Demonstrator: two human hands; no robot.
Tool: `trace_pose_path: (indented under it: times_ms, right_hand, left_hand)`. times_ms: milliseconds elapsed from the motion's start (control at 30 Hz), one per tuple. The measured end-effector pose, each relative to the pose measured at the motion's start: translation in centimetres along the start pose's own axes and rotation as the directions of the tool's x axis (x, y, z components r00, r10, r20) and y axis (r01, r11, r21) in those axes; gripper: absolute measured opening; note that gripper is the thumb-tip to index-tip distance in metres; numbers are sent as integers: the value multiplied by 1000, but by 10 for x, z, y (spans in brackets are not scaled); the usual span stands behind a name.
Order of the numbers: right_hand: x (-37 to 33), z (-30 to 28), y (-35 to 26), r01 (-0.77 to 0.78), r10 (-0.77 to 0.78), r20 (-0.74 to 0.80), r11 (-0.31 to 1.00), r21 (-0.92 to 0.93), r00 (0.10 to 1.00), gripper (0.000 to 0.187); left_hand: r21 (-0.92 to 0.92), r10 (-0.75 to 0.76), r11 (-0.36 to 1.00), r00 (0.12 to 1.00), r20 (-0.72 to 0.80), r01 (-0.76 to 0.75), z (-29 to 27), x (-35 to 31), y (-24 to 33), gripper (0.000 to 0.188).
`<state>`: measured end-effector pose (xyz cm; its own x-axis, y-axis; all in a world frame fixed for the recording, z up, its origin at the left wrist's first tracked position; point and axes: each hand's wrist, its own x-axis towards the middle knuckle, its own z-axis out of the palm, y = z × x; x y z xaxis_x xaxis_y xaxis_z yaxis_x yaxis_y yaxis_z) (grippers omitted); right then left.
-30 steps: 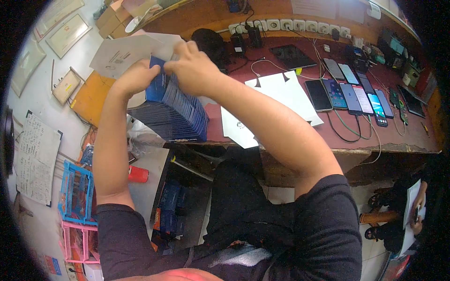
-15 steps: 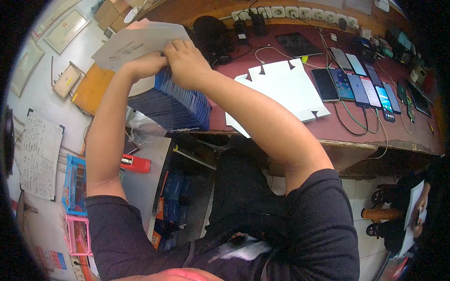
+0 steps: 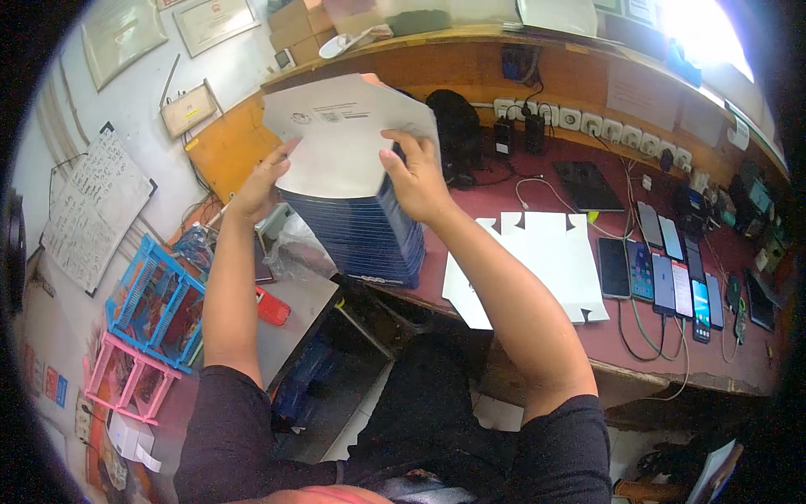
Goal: Assembling cardboard food boxes by folding and stacking them.
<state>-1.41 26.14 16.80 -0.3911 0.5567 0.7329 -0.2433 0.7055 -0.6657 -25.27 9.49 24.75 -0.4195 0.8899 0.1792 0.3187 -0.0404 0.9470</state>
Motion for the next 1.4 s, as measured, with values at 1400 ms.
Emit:
trace_pose_path:
  times_ms: [1400]
  right_hand:
    - [-509, -175, -38, -697, 771, -500, 606, 383, 395, 6]
  left_hand:
    - [322, 659, 458, 560, 503, -829, 415, -81, -108, 10]
